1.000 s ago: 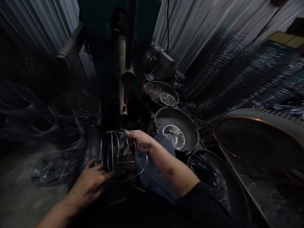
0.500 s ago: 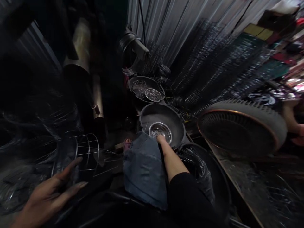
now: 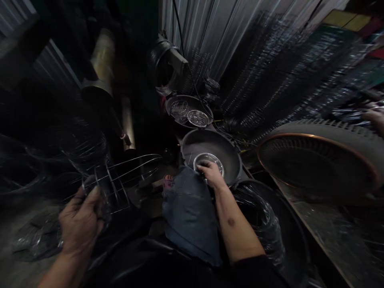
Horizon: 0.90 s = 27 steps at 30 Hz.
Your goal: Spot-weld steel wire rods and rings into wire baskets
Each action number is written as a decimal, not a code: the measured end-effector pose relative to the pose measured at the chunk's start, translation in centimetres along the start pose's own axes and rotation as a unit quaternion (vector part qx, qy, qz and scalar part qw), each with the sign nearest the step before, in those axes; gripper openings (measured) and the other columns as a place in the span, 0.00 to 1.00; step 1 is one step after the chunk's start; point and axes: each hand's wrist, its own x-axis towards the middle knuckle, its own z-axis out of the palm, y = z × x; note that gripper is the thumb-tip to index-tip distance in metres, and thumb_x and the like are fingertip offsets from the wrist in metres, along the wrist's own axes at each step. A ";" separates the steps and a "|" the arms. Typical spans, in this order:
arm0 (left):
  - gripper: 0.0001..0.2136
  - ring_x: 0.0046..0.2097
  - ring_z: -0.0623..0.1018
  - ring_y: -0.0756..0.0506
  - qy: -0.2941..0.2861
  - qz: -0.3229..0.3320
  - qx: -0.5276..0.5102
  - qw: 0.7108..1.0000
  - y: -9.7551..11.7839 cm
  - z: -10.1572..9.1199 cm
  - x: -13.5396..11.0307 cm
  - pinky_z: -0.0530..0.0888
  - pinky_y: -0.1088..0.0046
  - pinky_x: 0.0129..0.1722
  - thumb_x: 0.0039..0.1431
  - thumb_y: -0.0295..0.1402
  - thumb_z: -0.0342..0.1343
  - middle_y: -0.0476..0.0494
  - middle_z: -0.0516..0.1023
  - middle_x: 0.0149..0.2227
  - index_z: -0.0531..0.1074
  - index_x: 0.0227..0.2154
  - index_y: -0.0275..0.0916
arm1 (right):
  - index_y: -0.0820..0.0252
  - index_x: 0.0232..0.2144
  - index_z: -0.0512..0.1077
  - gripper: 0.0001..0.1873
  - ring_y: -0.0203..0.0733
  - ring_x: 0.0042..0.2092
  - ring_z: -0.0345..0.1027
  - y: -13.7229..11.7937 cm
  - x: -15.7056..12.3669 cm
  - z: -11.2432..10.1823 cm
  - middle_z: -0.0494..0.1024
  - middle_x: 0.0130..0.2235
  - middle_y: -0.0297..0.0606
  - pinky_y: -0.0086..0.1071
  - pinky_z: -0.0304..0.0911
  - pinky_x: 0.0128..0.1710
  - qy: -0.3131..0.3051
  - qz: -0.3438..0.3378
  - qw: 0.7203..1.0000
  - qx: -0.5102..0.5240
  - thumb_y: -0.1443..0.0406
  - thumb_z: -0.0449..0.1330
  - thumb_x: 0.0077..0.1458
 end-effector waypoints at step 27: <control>0.22 0.31 0.75 0.51 -0.029 0.042 -0.096 0.994 -2.9 -3.7 4.5 0.74 0.79 0.35 0.43 0.41 0.68 0.52 0.75 0.26 0.77 0.45 0.46 | 0.65 0.23 0.72 0.13 0.30 0.19 0.60 -11.5 -6.5 16.3 0.74 0.22 0.35 0.23 0.54 0.15 -0.203 0.081 0.856 0.468 0.65 0.72 0.37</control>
